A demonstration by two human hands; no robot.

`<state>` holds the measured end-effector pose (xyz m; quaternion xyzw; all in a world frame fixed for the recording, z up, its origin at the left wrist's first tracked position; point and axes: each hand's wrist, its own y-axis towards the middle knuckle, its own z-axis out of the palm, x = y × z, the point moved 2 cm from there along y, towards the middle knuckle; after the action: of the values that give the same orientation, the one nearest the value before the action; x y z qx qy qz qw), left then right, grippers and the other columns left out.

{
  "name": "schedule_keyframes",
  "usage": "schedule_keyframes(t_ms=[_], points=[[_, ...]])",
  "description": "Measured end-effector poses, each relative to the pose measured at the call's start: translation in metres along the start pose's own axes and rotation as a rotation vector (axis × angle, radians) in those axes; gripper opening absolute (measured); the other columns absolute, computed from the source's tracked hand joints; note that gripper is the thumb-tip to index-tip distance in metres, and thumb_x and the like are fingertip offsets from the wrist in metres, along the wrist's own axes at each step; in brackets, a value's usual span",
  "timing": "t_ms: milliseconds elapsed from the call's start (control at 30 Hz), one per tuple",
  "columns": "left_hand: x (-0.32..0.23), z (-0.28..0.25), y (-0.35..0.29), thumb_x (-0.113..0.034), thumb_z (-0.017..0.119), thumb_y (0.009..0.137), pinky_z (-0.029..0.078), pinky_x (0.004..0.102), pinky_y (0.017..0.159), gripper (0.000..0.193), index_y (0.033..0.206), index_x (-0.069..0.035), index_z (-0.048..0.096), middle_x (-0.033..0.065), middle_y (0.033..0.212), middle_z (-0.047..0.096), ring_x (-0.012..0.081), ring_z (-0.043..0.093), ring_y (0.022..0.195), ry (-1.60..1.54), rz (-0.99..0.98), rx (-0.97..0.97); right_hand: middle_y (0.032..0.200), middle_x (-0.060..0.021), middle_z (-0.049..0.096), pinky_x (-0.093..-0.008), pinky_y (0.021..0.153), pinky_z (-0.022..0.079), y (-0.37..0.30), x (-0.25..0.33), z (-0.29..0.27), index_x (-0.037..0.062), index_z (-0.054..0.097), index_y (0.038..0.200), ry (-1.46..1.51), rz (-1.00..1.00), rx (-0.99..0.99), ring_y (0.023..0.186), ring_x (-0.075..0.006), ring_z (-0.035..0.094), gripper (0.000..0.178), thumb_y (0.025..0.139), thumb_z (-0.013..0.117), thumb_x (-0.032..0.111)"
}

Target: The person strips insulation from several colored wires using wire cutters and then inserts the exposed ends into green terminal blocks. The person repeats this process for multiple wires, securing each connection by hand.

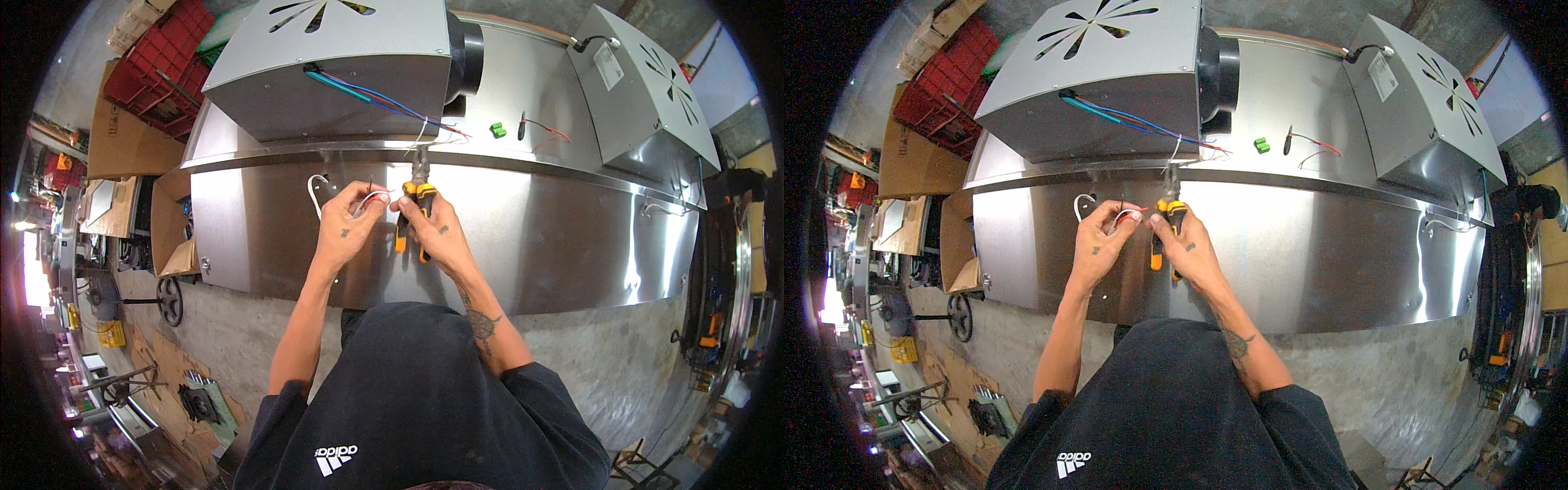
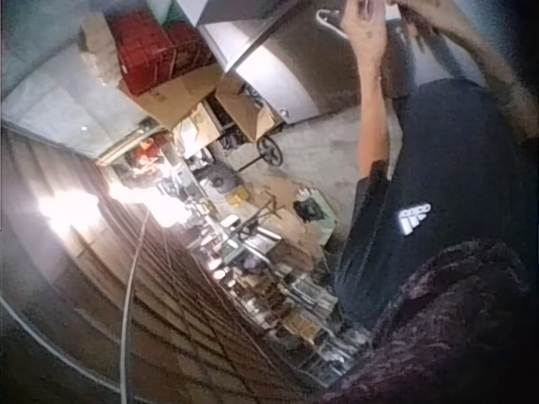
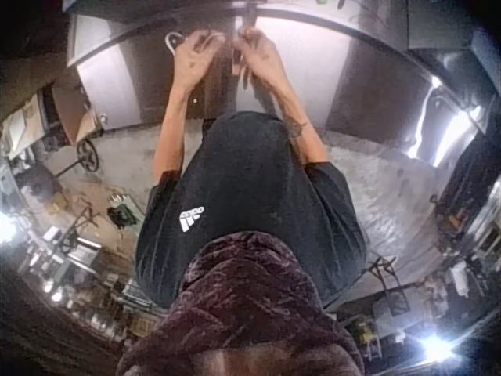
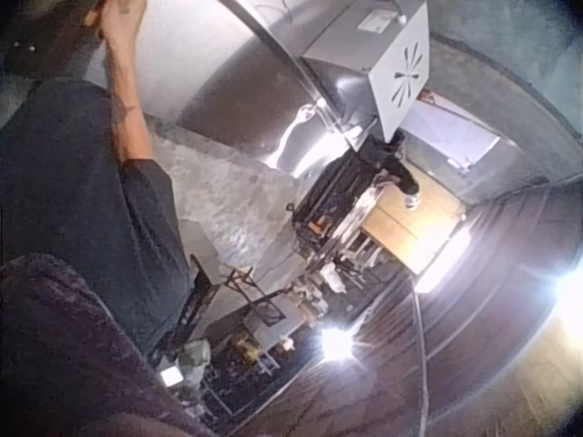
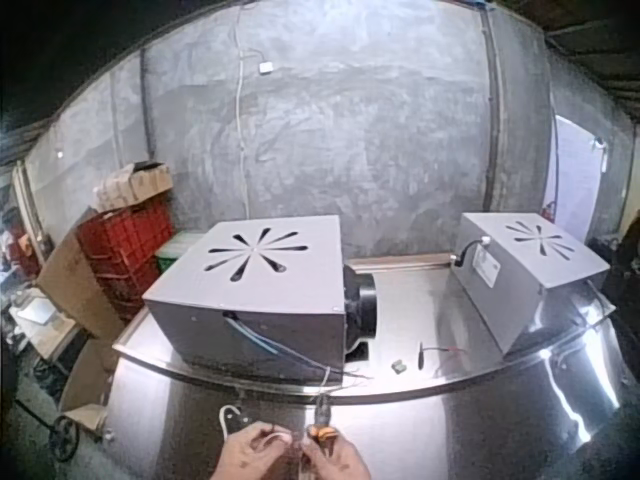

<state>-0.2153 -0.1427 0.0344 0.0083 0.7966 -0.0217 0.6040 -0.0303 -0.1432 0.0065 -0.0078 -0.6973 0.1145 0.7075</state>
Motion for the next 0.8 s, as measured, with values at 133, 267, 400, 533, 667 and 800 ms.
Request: schedule_keyframes(t_ms=[133, 267, 400, 533, 667, 800], points=[[0.004, 0.001, 0.000, -0.012, 0.075, 0.103, 0.055, 0.0277, 0.092, 0.017, 0.114, 0.001, 0.074, 0.0044, 0.106, 0.076, 0.0096, 0.068, 0.100, -0.092, 0.067, -0.045, 0.097, -0.0117, 0.074, -0.0301, 0.065, 0.054, -0.012, 0.005, 0.008, -0.0027, 0.065, 0.123, -0.238, 0.010, 0.094, 0.075, -0.0124, 0.066, 0.039, 0.113, 0.059, 0.034], [-0.001, 0.003, -0.003, -0.010, 0.074, 0.102, 0.057, 0.0279, 0.091, 0.016, 0.113, 0.002, 0.075, 0.0054, 0.104, 0.076, 0.0099, 0.069, 0.100, -0.089, 0.065, -0.074, 0.097, -0.0169, 0.076, -0.0394, 0.069, 0.057, -0.017, 0.002, 0.013, -0.0049, 0.064, 0.123, -0.283, -0.004, 0.096, 0.077, -0.0213, 0.071, 0.042, 0.113, 0.058, 0.035], [-0.009, 0.004, -0.007, -0.011, 0.075, 0.103, 0.053, 0.0237, 0.083, 0.015, 0.113, 0.001, 0.076, 0.0027, 0.102, 0.076, 0.0060, 0.066, 0.093, -0.063, 0.076, -0.101, 0.087, -0.0167, 0.074, -0.0400, 0.066, 0.056, -0.018, 0.002, 0.014, -0.0064, 0.062, 0.126, -0.356, -0.083, 0.089, 0.074, -0.0237, 0.071, 0.042, 0.113, 0.059, 0.034], [-0.002, 0.005, -0.006, -0.012, 0.075, 0.102, 0.050, 0.0219, 0.072, 0.016, 0.112, 0.001, 0.077, 0.0004, 0.094, 0.074, 0.0035, 0.061, 0.083, -0.029, 0.111, -0.131, 0.080, -0.0156, 0.071, -0.0405, 0.064, 0.054, -0.021, 0.011, 0.015, -0.0073, 0.060, 0.128, -0.378, -0.095, 0.094, 0.071, -0.0239, 0.070, 0.043, 0.113, 0.058, 0.033], [-0.006, 0.004, -0.008, -0.009, 0.075, 0.102, 0.051, 0.0209, 0.077, 0.016, 0.114, 0.001, 0.076, 0.0007, 0.098, 0.076, 0.0035, 0.064, 0.088, 0.062, 0.061, -0.114, 0.079, -0.0152, 0.069, -0.0397, 0.063, 0.053, -0.021, 0.008, 0.014, -0.0081, 0.058, 0.128, -0.372, -0.112, 0.087, 0.070, -0.0235, 0.069, 0.043, 0.114, 0.057, 0.032], [-0.005, 0.004, -0.009, -0.010, 0.075, 0.102, 0.050, 0.0200, 0.075, 0.016, 0.115, 0.000, 0.077, -0.0003, 0.096, 0.075, 0.0027, 0.063, 0.086, 0.086, 0.095, -0.123, 0.080, -0.0157, 0.068, -0.0398, 0.063, 0.053, -0.022, 0.007, 0.016, -0.0085, 0.057, 0.129, -0.404, -0.175, 0.055, 0.070, -0.0236, 0.068, 0.042, 0.114, 0.057, 0.031]])
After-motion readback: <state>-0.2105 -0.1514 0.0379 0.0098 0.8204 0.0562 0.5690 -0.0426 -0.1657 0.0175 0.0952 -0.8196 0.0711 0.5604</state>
